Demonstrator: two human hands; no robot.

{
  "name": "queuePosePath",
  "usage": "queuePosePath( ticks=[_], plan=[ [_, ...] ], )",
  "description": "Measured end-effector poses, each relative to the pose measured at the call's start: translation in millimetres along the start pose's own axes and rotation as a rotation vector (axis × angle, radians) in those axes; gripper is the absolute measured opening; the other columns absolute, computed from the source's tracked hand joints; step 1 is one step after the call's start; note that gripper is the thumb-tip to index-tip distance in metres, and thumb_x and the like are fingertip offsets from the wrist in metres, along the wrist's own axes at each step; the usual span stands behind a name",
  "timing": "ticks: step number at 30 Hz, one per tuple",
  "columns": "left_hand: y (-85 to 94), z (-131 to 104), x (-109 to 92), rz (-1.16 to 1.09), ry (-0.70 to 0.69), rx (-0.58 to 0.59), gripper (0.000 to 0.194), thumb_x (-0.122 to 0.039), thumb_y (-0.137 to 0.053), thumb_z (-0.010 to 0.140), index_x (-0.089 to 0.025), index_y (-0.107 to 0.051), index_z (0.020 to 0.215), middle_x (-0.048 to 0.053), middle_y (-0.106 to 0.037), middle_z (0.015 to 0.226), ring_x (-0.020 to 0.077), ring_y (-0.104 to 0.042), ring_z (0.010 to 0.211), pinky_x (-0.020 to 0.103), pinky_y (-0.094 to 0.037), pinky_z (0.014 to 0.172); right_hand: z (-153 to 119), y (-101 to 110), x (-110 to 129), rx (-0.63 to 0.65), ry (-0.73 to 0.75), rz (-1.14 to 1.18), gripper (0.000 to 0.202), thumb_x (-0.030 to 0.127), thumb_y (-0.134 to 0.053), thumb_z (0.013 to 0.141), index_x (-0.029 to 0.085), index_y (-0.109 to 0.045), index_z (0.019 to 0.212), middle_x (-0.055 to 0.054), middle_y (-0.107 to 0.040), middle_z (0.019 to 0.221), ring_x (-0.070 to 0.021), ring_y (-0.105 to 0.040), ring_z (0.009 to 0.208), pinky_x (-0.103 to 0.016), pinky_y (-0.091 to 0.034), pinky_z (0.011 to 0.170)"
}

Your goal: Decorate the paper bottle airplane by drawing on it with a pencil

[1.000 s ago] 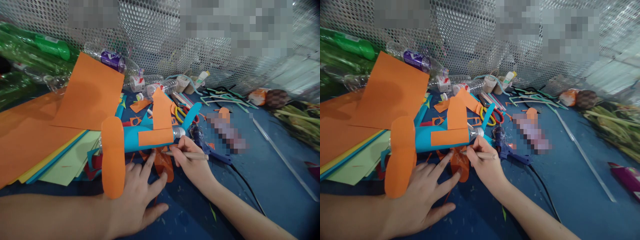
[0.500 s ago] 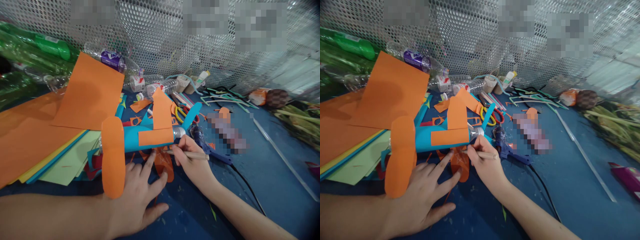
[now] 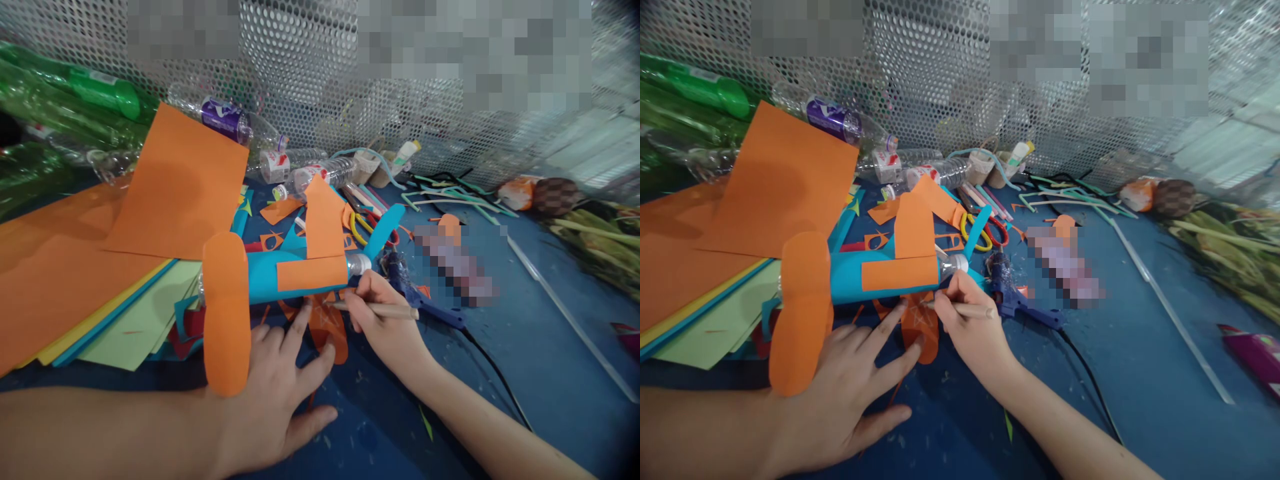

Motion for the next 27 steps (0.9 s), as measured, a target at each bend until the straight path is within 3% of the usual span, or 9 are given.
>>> queuePosePath(
  ticks=[27],
  plan=[
    [-0.6,0.4,-0.7,-0.011,0.014,0.004,0.050,-0.059,-0.035,0.088,-0.036,-0.046,0.131,0.014,-0.036,0.142,0.0272,-0.056,0.085,0.048,-0.043,0.077,-1.0,1.3,1.4,-0.018,-0.019,-0.017,0.024,0.022,-0.050,0.083,0.023,-0.035,0.065,0.008,-0.041,0.047,-0.0093,-0.040,0.043,-0.023,-0.032,0.046]
  ],
)
Point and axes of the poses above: each hand's wrist, its own z-axis towards the middle knuckle, its own y-axis out of the back of the hand, x = y × z, the point moved 4 cm from there along z, towards the middle knuckle
